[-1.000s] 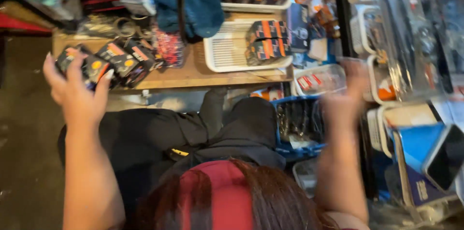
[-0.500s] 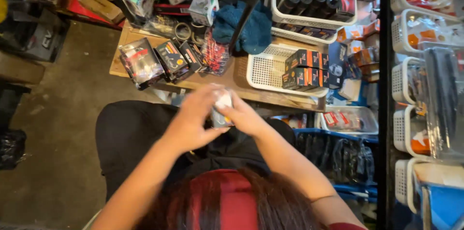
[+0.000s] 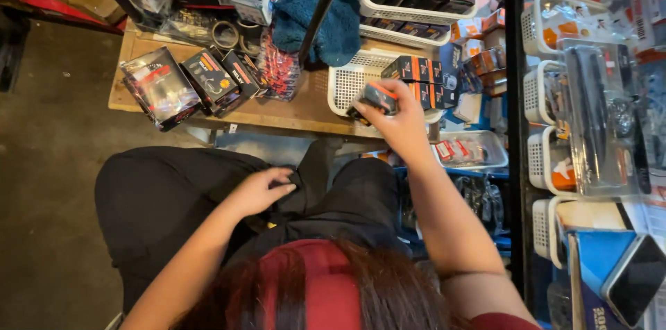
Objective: The person sits on the floor and organizes small boxes of automotive parts on a wooden table. They pick up a box, open it to reveal a black circular part, and then place it back. They also use a smartphone to view a chat application before continuing to arrange the boxes in a white basket.
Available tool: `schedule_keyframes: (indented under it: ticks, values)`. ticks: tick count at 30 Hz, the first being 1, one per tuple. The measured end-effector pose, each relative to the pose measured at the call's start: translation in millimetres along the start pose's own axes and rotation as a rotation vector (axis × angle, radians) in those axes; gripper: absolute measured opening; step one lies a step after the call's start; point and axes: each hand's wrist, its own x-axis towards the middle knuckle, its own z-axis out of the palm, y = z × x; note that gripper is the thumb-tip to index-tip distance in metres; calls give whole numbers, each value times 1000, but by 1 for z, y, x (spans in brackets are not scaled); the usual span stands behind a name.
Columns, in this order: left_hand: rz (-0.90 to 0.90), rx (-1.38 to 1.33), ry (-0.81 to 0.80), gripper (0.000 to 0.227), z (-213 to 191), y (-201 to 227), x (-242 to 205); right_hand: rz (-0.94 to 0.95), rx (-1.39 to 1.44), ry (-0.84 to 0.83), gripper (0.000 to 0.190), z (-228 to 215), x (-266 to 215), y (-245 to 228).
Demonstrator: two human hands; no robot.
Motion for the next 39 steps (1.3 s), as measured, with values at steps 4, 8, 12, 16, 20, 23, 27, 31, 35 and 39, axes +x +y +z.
schedule_keyframes:
  ticks: [4,8,12,16,20,23,27,31,35,39]
  values:
    - [-85,-275,-43,42,43,-44,13,-258,-201,35,64,0,49,20]
    - [-240,-595,-73,41,35,-49,23,-516,-785,218,59,5,92,40]
    - [-345,-746,-87,45,29,-45,29,-292,-1054,58,48,10,111,52]
    - [-311,-740,-94,46,31,-47,29,-268,-1107,86,44,22,106,65]
    - [-303,-749,-94,47,30,-48,31,-245,-1125,29,41,26,110,75]
    - [-308,-754,-92,47,31,-49,30,-210,-1121,-68,35,25,112,83]
    - [-279,-750,-82,46,23,-35,23,-248,-1118,-66,32,24,102,74]
    - [35,-309,246,31,-14,11,-3,-268,-1099,-17,29,26,102,79]
    - [503,52,945,8,-117,79,-38,-286,-1016,20,34,23,96,76]
    - [421,393,1084,84,-201,101,-53,-335,-921,55,35,24,89,64]
